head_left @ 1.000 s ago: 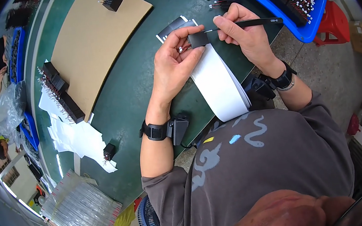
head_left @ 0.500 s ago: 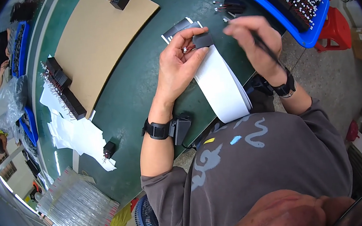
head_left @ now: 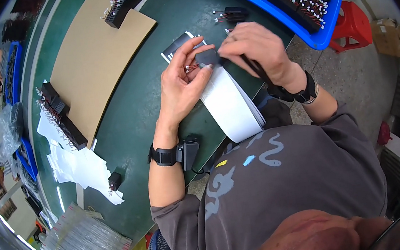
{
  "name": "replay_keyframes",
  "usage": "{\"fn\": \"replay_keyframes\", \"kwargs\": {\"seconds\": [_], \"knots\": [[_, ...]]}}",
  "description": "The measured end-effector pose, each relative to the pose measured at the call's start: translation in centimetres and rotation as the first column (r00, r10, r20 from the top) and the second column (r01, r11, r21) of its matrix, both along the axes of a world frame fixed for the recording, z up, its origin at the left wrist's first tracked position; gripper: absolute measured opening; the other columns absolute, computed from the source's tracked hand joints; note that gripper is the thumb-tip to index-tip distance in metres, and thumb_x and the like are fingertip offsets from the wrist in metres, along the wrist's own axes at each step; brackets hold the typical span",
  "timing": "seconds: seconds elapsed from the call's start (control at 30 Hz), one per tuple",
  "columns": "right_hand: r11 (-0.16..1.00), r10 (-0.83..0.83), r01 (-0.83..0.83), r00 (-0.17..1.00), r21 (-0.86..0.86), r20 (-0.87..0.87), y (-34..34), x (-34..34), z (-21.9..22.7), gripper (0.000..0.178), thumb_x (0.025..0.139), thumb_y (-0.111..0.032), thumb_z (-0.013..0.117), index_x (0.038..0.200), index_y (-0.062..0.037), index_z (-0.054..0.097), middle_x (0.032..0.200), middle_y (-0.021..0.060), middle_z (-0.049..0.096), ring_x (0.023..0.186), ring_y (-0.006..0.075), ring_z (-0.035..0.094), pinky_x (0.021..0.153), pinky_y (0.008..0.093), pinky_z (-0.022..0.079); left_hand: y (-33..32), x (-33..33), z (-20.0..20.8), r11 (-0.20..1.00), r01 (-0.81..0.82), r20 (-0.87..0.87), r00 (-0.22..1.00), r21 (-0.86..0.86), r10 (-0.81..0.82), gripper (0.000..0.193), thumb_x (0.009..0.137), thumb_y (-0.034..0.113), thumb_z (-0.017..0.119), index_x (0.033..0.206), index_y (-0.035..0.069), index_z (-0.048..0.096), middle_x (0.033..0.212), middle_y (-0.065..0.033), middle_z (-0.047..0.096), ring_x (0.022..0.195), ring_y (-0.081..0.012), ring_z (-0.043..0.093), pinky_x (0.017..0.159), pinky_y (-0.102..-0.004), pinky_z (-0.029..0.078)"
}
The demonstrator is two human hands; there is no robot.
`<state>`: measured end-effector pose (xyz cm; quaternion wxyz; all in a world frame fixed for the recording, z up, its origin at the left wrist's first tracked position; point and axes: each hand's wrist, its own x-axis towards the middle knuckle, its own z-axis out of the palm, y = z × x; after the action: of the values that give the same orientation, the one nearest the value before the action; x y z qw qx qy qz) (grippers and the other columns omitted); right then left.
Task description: The person picks up a small black component from a blue tray, places it on a white strip, and uses tweezers to apply a small sticker from the strip to the component. This process is repeated for several components, which are then set aside on the table.
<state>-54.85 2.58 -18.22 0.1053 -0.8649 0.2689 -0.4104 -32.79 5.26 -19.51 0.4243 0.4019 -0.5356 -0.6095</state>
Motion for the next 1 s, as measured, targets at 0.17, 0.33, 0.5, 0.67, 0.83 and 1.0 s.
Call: {"fn": "replay_keyframes", "kwargs": {"seconds": [0.17,0.33,0.5,0.67,0.83,1.0], "knots": [[0.964,-0.267,0.267,0.963,0.014,-0.029,0.6,-2.8,0.1,0.024,0.076,0.001,0.080,0.097,-0.0039,0.069,0.094,0.0094,0.073,0.088,0.0266,0.069,0.081,0.0377,0.055,-0.1,-0.1,0.1,0.999,-0.022,-0.008,1.000,0.045,0.023,0.043,0.092,-0.004,0.065,0.134,-0.004,0.056,0.125,-0.0104,0.066,0.110,-0.0130,0.064,0.095,-0.0259,0.054],[0.983,-0.139,0.147,0.987,0.105,-0.080,1.7,-2.8,-0.1,0.022,0.075,0.001,0.080,0.091,-0.0039,0.065,0.101,0.0107,0.074,0.088,0.0263,0.067,0.077,0.0356,0.054,-0.4,0.0,-0.2,0.995,-0.066,-0.073,0.995,0.073,0.071,0.038,0.092,-0.003,0.066,0.130,-0.004,0.059,0.123,-0.0097,0.066,0.107,-0.0124,0.065,0.094,-0.0249,0.054],[0.956,-0.021,0.070,0.985,0.286,-0.170,2.6,-1.1,0.4,0.022,0.077,0.001,0.077,0.086,-0.0050,0.057,0.114,0.0113,0.073,0.097,0.0271,0.066,0.079,0.0356,0.054,-0.6,0.1,-0.2,0.995,-0.072,-0.089,0.993,0.067,0.078,0.039,0.093,-0.003,0.066,0.131,-0.004,0.059,0.121,-0.0099,0.067,0.103,-0.0125,0.066,0.093,-0.0247,0.055],[0.962,0.136,-0.100,0.982,0.254,-0.129,2.1,-1.8,-0.1,0.023,0.078,0.000,0.075,0.085,-0.0060,0.054,0.118,0.0093,0.072,0.105,0.0284,0.064,0.085,0.0376,0.053,-0.4,0.0,-0.1,0.994,-0.076,-0.088,0.993,0.079,0.083,0.039,0.093,-0.002,0.066,0.131,-0.005,0.058,0.120,-0.0110,0.067,0.103,-0.0135,0.067,0.092,-0.0257,0.056],[0.938,0.243,-0.189,0.956,0.289,-0.162,1.2,-2.1,0.0,0.021,0.079,0.000,0.074,0.086,-0.0061,0.055,0.116,0.0075,0.072,0.109,0.0295,0.063,0.092,0.0398,0.050,-0.3,0.3,0.2,0.994,-0.090,-0.091,0.991,0.067,0.096,0.038,0.093,-0.002,0.066,0.131,-0.005,0.058,0.121,-0.0122,0.068,0.104,-0.0145,0.067,0.091,-0.0265,0.056],[0.941,0.228,-0.181,0.963,0.285,-0.144,1.6,-2.7,-0.4,0.021,0.080,0.000,0.074,0.087,-0.0054,0.055,0.113,0.0083,0.073,0.106,0.0294,0.064,0.089,0.0395,0.051,-0.3,0.1,-0.1,0.994,-0.080,-0.103,0.991,0.075,0.088,0.038,0.093,-0.002,0.066,0.131,-0.005,0.058,0.121,-0.0126,0.067,0.105,-0.0150,0.067,0.092,-0.0268,0.056]]}}
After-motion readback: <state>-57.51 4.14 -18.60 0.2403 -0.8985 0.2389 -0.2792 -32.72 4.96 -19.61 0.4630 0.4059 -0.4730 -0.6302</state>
